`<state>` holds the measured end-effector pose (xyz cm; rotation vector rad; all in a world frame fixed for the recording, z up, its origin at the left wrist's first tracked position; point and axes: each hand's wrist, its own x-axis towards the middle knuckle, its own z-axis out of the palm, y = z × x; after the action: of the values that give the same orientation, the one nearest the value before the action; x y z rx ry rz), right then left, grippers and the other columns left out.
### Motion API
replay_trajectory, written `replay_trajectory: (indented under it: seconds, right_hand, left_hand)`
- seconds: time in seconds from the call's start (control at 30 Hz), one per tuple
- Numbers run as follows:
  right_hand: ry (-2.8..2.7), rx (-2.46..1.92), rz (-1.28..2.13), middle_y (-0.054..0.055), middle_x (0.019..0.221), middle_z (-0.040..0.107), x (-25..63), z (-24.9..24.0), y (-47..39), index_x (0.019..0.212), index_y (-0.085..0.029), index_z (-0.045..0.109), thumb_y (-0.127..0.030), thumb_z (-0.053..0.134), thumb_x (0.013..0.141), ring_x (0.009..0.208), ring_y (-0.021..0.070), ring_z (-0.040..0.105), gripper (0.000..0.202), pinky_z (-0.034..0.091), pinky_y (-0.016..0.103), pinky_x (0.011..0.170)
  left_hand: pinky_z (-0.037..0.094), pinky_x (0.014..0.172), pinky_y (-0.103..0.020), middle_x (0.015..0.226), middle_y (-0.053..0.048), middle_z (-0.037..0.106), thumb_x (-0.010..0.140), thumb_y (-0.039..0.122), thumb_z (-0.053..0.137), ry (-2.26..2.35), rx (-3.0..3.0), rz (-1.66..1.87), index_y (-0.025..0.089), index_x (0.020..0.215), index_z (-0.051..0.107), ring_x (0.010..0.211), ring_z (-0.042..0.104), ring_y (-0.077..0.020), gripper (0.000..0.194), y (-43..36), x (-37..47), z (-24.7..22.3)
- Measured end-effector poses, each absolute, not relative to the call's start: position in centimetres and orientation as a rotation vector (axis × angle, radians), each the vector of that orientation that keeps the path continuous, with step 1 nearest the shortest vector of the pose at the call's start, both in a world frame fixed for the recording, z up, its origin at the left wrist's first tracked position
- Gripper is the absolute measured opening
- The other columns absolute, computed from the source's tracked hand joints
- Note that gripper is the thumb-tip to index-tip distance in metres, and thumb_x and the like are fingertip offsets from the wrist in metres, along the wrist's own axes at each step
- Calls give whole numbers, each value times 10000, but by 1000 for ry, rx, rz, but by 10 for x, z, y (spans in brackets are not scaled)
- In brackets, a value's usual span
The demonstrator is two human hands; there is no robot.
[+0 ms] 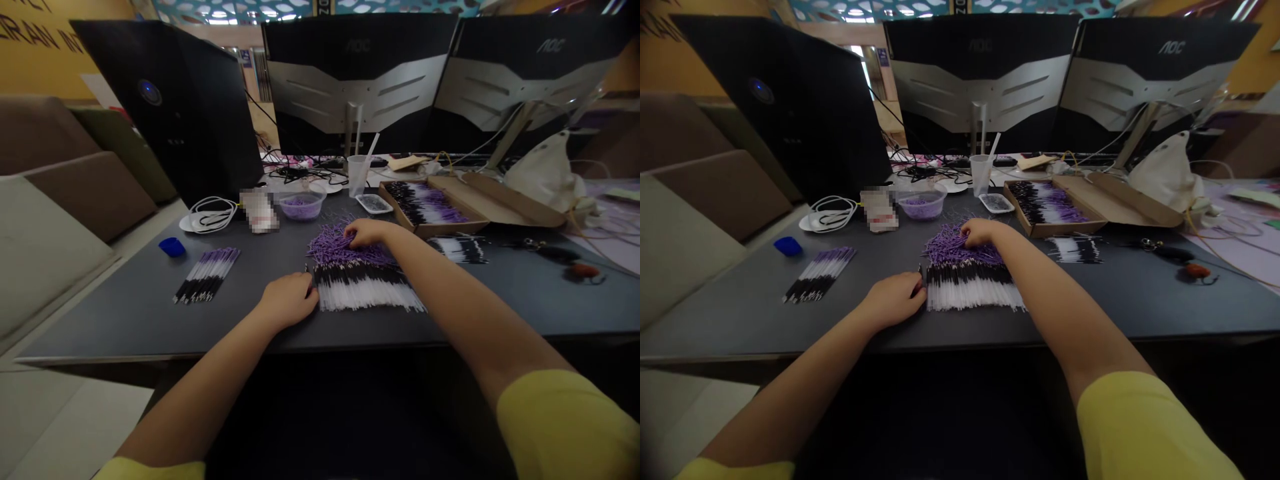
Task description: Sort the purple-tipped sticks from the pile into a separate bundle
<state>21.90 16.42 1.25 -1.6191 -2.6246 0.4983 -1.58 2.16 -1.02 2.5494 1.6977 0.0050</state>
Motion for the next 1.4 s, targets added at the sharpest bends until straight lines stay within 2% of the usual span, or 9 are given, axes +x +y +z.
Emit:
replay_trajectory:
  seconds: [0.27,0.6,0.87,1.1,1.27,1.4]
  right_hand:
    - [-2592,-1557,436,61,879,706,237,21,143,937,-164,710,-148,615,709,776,184,616,248,441,276,685]
    - [-2411,-1481,316,63,904,697,264,19,112,890,-182,679,-171,609,725,837,201,620,179,454,298,760]
    - [-2341,-1477,334,56,915,709,281,16,90,867,-185,681,-212,585,768,862,207,634,141,462,314,785]
    - [-2263,-1499,165,68,972,710,286,10,66,902,-181,711,-252,581,808,937,224,632,176,455,342,854]
    - [-2181,-1473,150,65,971,718,282,0,50,915,-177,717,-253,570,821,912,213,645,191,468,320,812]
    - [-2080,-1515,180,47,864,733,278,-5,45,897,-183,722,-265,539,834,785,194,656,211,472,295,717]
  left_hand:
    - [460,684,-331,919,-91,655,860,368,400,1756,2492,7,197,839,571,834,625,-242,243,21,-14,-9]
    - [460,697,-333,898,-88,649,854,365,397,1782,2484,13,192,857,601,819,619,-237,267,22,-13,-11]
    - [418,601,-306,842,-65,656,816,360,434,1760,2472,64,207,785,587,742,610,-231,218,25,-16,-13]
    - [373,550,-289,830,-54,670,763,361,494,1789,2384,169,212,755,578,709,609,-220,171,24,-18,-12]
    - [395,575,-304,796,-99,668,782,335,467,1832,2379,109,187,735,596,707,617,-238,201,19,-15,-7]
    - [423,612,-311,843,-115,673,815,392,456,1811,2369,73,186,803,614,737,630,-247,260,18,-14,-6]
